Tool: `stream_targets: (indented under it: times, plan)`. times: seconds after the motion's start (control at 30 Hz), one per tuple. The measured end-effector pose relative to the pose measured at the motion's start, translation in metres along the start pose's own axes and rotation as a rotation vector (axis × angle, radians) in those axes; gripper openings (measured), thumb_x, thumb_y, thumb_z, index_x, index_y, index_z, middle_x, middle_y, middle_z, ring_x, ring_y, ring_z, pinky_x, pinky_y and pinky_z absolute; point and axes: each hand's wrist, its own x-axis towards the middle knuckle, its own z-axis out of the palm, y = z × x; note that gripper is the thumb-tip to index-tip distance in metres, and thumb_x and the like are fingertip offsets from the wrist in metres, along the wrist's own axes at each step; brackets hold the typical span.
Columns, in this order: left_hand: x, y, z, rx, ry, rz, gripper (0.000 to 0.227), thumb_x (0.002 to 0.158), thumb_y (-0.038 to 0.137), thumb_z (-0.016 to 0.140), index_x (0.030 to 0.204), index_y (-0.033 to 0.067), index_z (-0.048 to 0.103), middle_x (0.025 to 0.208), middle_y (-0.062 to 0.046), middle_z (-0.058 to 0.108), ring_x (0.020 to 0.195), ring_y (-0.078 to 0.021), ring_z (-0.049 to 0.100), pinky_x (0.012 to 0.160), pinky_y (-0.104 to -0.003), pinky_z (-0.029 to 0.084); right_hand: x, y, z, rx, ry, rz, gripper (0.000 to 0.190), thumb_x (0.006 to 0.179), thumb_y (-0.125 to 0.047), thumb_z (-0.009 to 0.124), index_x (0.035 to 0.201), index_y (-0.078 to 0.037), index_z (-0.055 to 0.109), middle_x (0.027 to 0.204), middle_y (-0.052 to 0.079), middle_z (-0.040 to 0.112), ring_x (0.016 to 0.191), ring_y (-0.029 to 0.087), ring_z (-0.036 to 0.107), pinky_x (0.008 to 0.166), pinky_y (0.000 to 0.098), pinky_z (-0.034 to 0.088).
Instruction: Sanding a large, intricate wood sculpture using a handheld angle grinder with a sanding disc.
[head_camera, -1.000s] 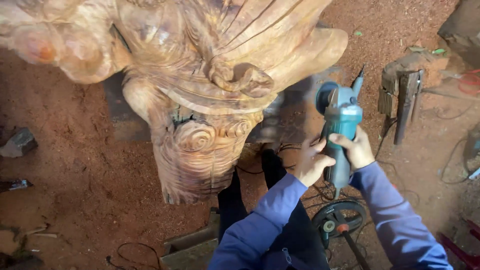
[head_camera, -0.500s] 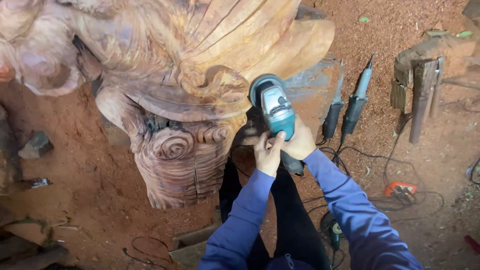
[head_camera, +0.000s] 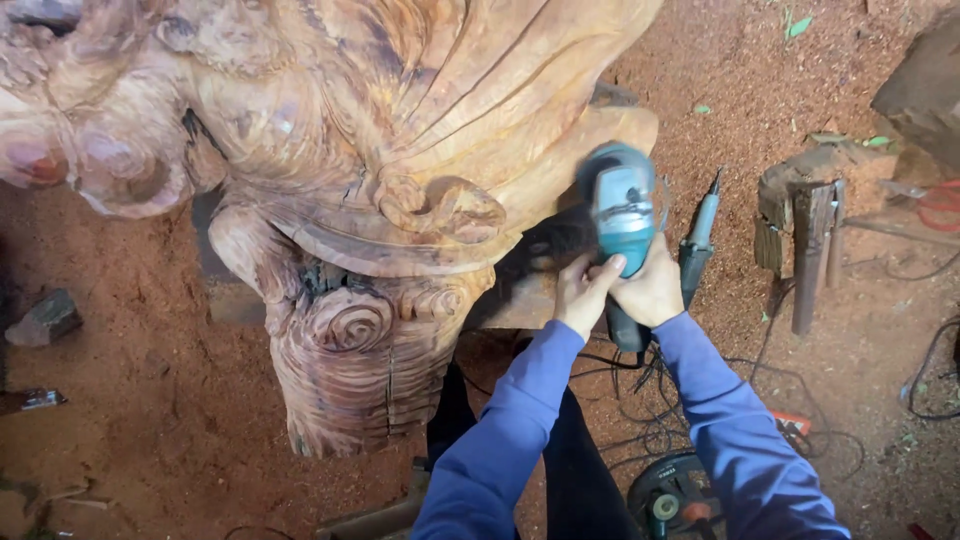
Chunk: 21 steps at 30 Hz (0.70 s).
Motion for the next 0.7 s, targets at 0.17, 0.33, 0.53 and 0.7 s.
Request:
stream_targets:
  times: [0.17, 0.33, 0.53, 0.7]
  plan:
    - [-0.055, 0.025, -0.006, -0.207, 0.145, -0.111, 0.063, 0.093, 0.055, 0.074, 0.128, 0.0050, 0.060, 0.118, -0.024, 0.065, 0.104, -0.0328, 0.068, 0.075, -0.053, 0.062, 0.004, -0.003, 0.006, -0.113, -0.246, -0.240, 0.071, 0.060, -0.051, 0.079, 0.112, -0.007, 0.059, 0.096, 0.027, 0.072, 0.103, 0.051, 0.069, 0.088, 0.0607, 0.056]
    - [-0.033, 0.049, 0.016, -0.163, 0.074, -0.109, 0.069, 0.091, 0.056, 0.075, 0.131, 0.0022, 0.058, 0.124, -0.025, 0.062, 0.112, -0.0357, 0.064, 0.076, -0.060, 0.059, 0.018, -0.013, -0.024, -0.069, -0.167, -0.266, 0.065, 0.075, -0.051, 0.065, 0.117, -0.001, 0.057, 0.100, 0.032, 0.068, 0.104, 0.052, 0.066, 0.088, 0.0635, 0.054]
    - [-0.005, 0.052, 0.039, -0.187, -0.023, -0.079, 0.064, 0.088, 0.057, 0.078, 0.119, 0.0033, 0.063, 0.112, -0.022, 0.067, 0.103, -0.0345, 0.066, 0.071, -0.058, 0.058, 0.038, -0.005, -0.049, -0.129, -0.101, -0.163, 0.075, 0.082, -0.056, 0.061, 0.129, 0.002, 0.050, 0.108, 0.033, 0.066, 0.110, 0.054, 0.064, 0.094, 0.0630, 0.052]
    - [-0.048, 0.064, 0.033, -0.273, 0.087, -0.122, 0.072, 0.093, 0.061, 0.071, 0.134, 0.0039, 0.053, 0.131, -0.027, 0.060, 0.112, -0.0418, 0.065, 0.081, -0.060, 0.061, 0.039, -0.010, -0.039, -0.202, -0.371, -0.272, 0.087, 0.067, -0.056, 0.078, 0.128, 0.001, 0.054, 0.108, 0.034, 0.068, 0.113, 0.056, 0.064, 0.099, 0.0675, 0.051]
